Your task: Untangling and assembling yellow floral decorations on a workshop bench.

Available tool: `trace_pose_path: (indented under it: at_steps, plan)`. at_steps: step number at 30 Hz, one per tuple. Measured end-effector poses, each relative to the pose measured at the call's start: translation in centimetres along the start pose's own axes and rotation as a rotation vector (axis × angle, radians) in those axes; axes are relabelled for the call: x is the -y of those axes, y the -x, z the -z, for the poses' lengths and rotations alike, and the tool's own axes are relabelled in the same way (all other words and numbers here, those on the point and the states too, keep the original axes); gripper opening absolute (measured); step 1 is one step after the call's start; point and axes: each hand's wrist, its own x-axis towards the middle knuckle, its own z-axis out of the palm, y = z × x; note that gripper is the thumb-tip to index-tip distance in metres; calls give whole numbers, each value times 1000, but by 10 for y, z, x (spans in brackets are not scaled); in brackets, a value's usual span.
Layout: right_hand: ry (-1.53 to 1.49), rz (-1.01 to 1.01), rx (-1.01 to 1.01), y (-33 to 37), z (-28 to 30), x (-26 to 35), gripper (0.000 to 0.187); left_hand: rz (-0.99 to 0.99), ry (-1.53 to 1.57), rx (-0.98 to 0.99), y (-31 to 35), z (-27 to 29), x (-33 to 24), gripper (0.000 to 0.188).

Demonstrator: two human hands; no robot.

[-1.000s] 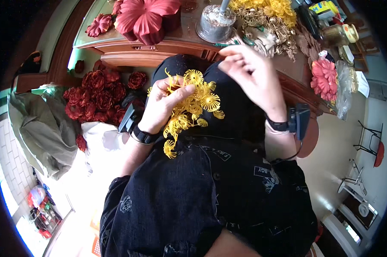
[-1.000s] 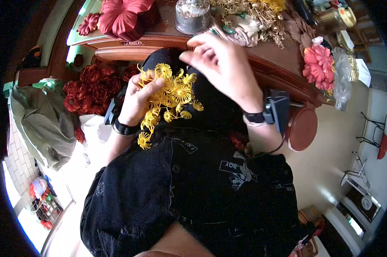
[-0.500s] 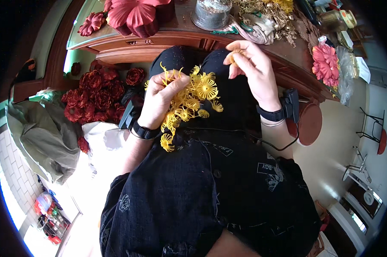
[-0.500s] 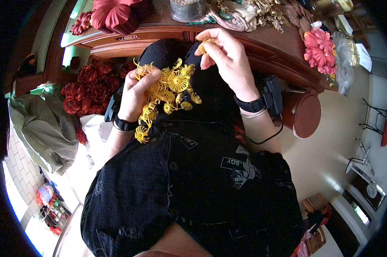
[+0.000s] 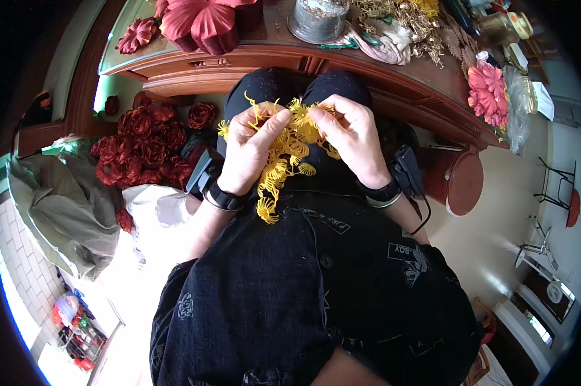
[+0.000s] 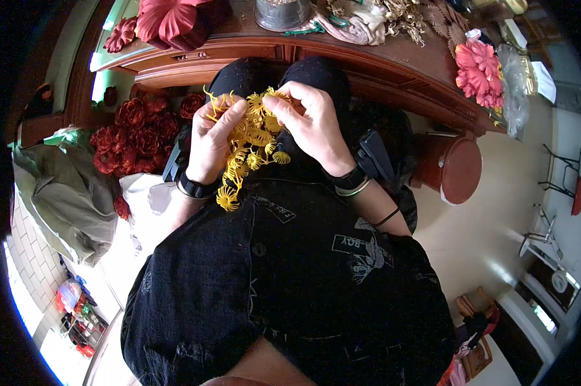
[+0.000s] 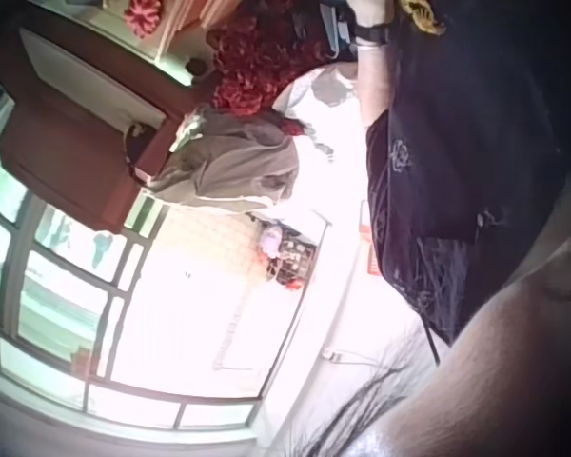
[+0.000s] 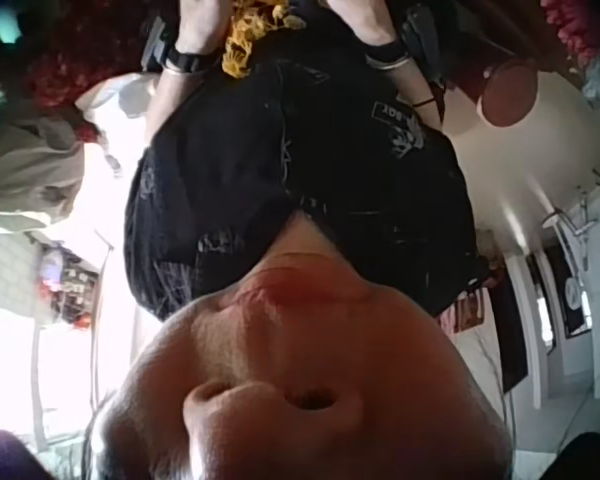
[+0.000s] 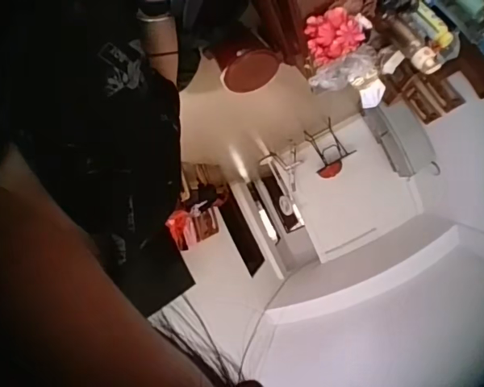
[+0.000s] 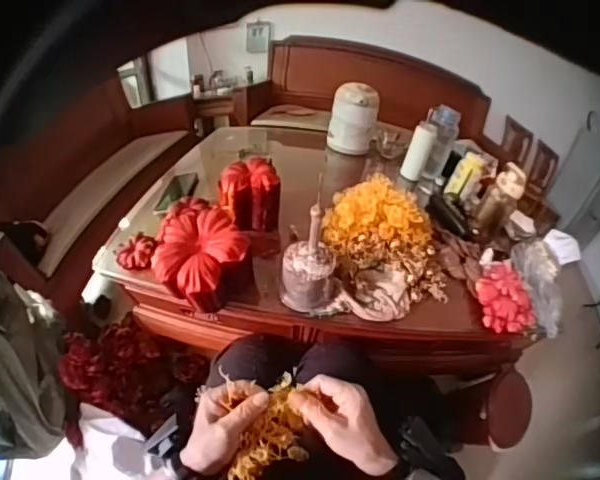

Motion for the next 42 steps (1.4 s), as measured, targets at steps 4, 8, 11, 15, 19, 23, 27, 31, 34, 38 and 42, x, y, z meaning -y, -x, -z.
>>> trace_pose_path:
  at_steps: [4,8,11,15,19,23,27,31,34,38,42]
  plan:
    - [-40,-43,-145,4,-7,6,20,-2,18,10,0,-4,0,15]
    - [-346,-79,-400,2,9,0,20,20,89,-4,8,-10,-17,14]
    - [-250,-142,-435,-1,65,-10,21,-41,-127,-162,4,18,-11,14]
    - [-213,-104,-12,-3,41,9,12,-76,-230,-153,5,8,-6,12]
    - [-221,-131,220,-3,27,6,15,-39,-216,1,2,-10,-3,11]
    - [-231,-188,357,-1,27,9,27,-37,-250,59,-3,-12,-2,9]
    - [-108,-158,363,5,22,4,34,-91,-329,93,-1,-11,6,7]
    - [-16,-107,272,6,24,3,26,-81,-374,69,0,-10,12,7]
    - [-111,-128,180,7,21,11,20,45,-273,27,1,-22,1,13]
    - [-351,-238,53,14,13,5,15,76,-93,44,-2,-24,8,14]
    - [-297,-197,-123,16,11,-3,14,87,-79,-42,-5,-23,13,12]
